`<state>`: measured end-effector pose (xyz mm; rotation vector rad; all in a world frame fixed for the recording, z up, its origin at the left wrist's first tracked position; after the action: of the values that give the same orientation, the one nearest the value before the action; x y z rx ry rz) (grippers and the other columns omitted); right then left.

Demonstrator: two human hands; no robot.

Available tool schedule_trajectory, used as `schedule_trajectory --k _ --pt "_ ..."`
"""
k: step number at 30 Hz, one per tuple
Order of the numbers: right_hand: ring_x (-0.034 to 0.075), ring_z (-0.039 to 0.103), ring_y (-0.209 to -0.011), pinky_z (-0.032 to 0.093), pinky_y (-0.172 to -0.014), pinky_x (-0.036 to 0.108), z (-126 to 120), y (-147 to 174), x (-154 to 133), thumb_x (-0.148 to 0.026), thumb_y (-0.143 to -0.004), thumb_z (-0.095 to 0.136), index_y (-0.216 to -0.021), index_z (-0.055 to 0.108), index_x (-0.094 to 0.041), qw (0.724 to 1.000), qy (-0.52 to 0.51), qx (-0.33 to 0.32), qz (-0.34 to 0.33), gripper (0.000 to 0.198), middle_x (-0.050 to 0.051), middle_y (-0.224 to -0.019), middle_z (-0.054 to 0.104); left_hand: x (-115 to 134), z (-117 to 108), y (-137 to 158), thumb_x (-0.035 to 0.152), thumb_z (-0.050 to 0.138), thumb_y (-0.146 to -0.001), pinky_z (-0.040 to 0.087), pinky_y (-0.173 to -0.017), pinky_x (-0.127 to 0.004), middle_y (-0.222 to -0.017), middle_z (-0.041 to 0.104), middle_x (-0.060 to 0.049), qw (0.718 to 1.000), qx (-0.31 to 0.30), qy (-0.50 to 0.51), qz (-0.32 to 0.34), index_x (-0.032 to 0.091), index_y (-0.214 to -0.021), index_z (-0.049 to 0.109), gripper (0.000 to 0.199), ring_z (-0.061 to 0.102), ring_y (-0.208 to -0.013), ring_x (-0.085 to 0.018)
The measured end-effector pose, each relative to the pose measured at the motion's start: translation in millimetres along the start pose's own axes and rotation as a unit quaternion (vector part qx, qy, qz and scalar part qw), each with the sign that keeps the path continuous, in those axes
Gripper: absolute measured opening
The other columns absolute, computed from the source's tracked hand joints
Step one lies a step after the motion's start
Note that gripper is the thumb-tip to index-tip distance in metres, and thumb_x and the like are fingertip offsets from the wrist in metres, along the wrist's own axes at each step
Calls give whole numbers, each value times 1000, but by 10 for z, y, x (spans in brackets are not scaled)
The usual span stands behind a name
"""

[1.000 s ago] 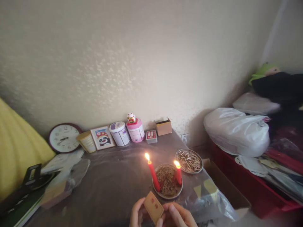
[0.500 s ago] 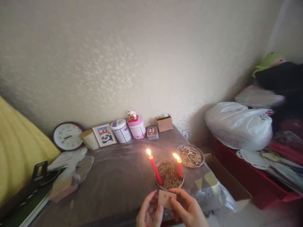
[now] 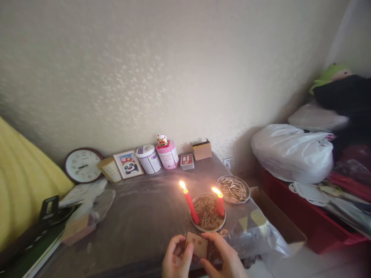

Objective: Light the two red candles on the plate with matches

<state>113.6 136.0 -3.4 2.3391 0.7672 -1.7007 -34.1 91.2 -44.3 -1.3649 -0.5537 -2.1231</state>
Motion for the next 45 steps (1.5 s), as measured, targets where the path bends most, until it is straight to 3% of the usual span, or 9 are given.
schedule_trajectory --k 6,12,22,33,39,45 --pt "18 63 -83 52 -68 25 -3 8 -71 -4 -63 57 -107 55 -18 999 37 12 -18 47 6 -101 64 -52 -25 -5 46 81 -54 44 -45 -23 -67 70 -7 1000 3 -6 -8 17 -77 56 44 63 -55 -18" --pt "16 62 -81 51 -67 22 -41 9 -190 -1 -62 55 -106 55 -20 998 38 13 -56 49 4 -100 61 -69 -49 -33 47 80 -56 49 -59 -25 -66 70 -6 999 -10 -31 -6 17 -72 57 41 63 -61 -17" --pt "16 60 -77 50 -66 22 -37 -10 -164 -2 -62 54 -107 54 -19 996 57 14 -65 48 5 -99 60 200 42 45 45 79 -56 44 -48 -20 -58 65 -2 997 0 -61 40 17 -65 61 34 58 -53 -14" --pt "18 61 -81 51 -69 26 31 -4 -139 -3 -63 54 -108 56 -15 994 88 -19 -54 47 8 -99 60 166 -1 24 51 71 -64 45 -52 -21 -57 62 -2 985 -13 -161 66 18 -63 58 36 58 -54 -15" --pt "18 62 -78 52 -69 25 36 -33 -102 -2 -61 53 -108 56 -16 993 101 -20 -50 49 7 -98 59 102 -31 22 54 72 -60 46 -50 -25 -56 62 -3 985 -1 -170 35 18 -64 60 39 58 -53 -18" --pt "19 62 -83 51 -74 27 33 -5 -58 -6 -64 57 -112 56 -18 994 97 -22 -47 50 8 -104 60 221 -12 25 56 73 -57 43 -46 -24 -51 62 -2 984 1 -176 12 17 -60 62 40 55 -48 -17"
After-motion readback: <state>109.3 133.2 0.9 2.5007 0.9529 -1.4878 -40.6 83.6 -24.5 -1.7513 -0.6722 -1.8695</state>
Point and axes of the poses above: each hand's wrist, its own y-axis away from the middle knuckle, its own z-axis out of the palm, x = y × z, the point moved 10 cm from there along -y, towards the middle knuckle
